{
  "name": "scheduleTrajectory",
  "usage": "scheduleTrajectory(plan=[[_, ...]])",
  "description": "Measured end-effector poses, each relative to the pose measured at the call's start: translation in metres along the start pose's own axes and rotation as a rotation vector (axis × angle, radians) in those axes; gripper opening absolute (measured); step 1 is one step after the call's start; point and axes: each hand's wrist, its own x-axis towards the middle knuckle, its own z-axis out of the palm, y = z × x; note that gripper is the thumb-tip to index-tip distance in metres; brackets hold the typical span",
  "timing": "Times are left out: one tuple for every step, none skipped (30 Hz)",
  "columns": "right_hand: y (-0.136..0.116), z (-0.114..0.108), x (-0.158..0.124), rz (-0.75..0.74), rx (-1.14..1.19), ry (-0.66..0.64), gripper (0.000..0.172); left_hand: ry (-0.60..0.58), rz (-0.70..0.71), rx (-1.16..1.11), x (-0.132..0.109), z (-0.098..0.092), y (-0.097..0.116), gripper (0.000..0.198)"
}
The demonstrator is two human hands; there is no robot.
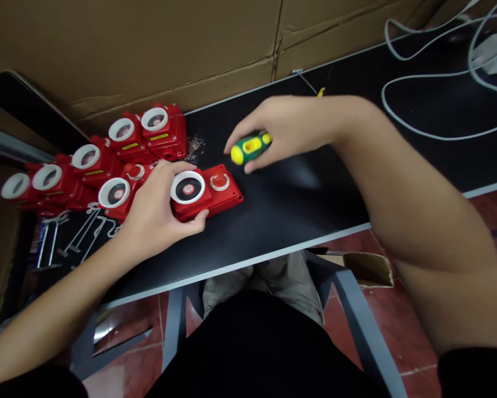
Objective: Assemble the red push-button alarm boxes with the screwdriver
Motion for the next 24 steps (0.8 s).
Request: scheduleTrajectory(plan=[[-0.004,0.006,0.004,-0.07,0.035,-0.024,0.057,-0.02,0.002,0.008,0.001,-0.005,-0.001,0.055],[-0.006,0.013,0.009,-0.127,0.053,-0.04,0.065,-0.049,-0.006,0.016,0.002,-0.01,-0.003,0.055],[-0.008,0.02,0.013,-0.163,0.055,-0.038,0.069,-0.077,-0.021,0.026,0.003,-0.016,-0.005,0.055],[-0.008,0.026,0.018,-0.186,0.059,-0.03,0.071,-0.099,-0.032,0.03,0.003,-0.021,-0.006,0.057],[-0.008,0.031,0.021,-0.2,0.056,-0.015,0.07,-0.132,-0.047,0.036,0.004,-0.027,-0.008,0.058],[-0.007,0.035,0.025,-0.207,0.05,0.002,0.066,-0.16,-0.057,0.041,0.005,-0.032,-0.008,0.058],[-0.005,0.038,0.027,-0.214,0.044,0.011,0.061,-0.187,-0.062,0.048,0.005,-0.035,-0.009,0.059],[-0.004,0.04,0.029,-0.223,0.039,0.019,0.057,-0.213,-0.063,0.056,0.006,-0.039,-0.009,0.059],[-0.003,0.042,0.03,-0.238,0.039,0.028,0.054,-0.232,-0.058,0.063,0.006,-0.041,-0.009,0.059],[-0.002,0.044,0.03,-0.255,0.044,0.037,0.051,-0.242,-0.048,0.066,0.007,-0.042,-0.009,0.059],[-0.002,0.045,0.031,-0.27,0.054,0.051,0.05,-0.245,-0.037,0.065,0.007,-0.043,-0.009,0.059],[-0.002,0.047,0.031,-0.284,0.064,0.069,0.05,-0.245,-0.026,0.062,0.006,-0.042,-0.01,0.059],[-0.003,0.049,0.031,-0.297,0.072,0.092,0.052,-0.241,-0.015,0.059,0.006,-0.042,-0.01,0.058],[-0.004,0.051,0.031,-0.312,0.077,0.113,0.055,-0.234,-0.004,0.058,0.005,-0.041,-0.01,0.057],[-0.006,0.054,0.031,-0.328,0.08,0.132,0.057,-0.228,0.004,0.058,0.004,-0.04,-0.011,0.056],[-0.007,0.056,0.032,-0.341,0.079,0.145,0.058,-0.221,0.012,0.058,0.003,-0.039,-0.011,0.057],[-0.009,0.058,0.033,-0.352,0.079,0.151,0.058,-0.216,0.016,0.057,0.002,-0.038,-0.012,0.057],[-0.009,0.06,0.034,-0.359,0.081,0.152,0.056,-0.208,0.02,0.055,0.001,-0.037,-0.012,0.058],[-0.01,0.062,0.036,-0.361,0.085,0.151,0.054,-0.199,0.025,0.05,-0.001,-0.036,-0.012,0.058],[-0.01,0.063,0.037,-0.357,0.092,0.15,0.051,-0.191,0.03,0.049,-0.002,-0.035,-0.012,0.059],[-0.01,0.063,0.038,-0.35,0.099,0.151,0.049,-0.182,0.037,0.05,-0.003,-0.034,-0.013,0.059],[-0.009,0.064,0.039,-0.342,0.107,0.152,0.046,-0.17,0.045,0.052,-0.003,-0.032,-0.013,0.058],[-0.008,0.064,0.039,-0.334,0.114,0.152,0.043,-0.161,0.052,0.053,-0.004,-0.031,-0.013,0.058],[-0.007,0.064,0.04,-0.326,0.117,0.151,0.041,-0.148,0.058,0.054,-0.004,-0.03,-0.013,0.058]])
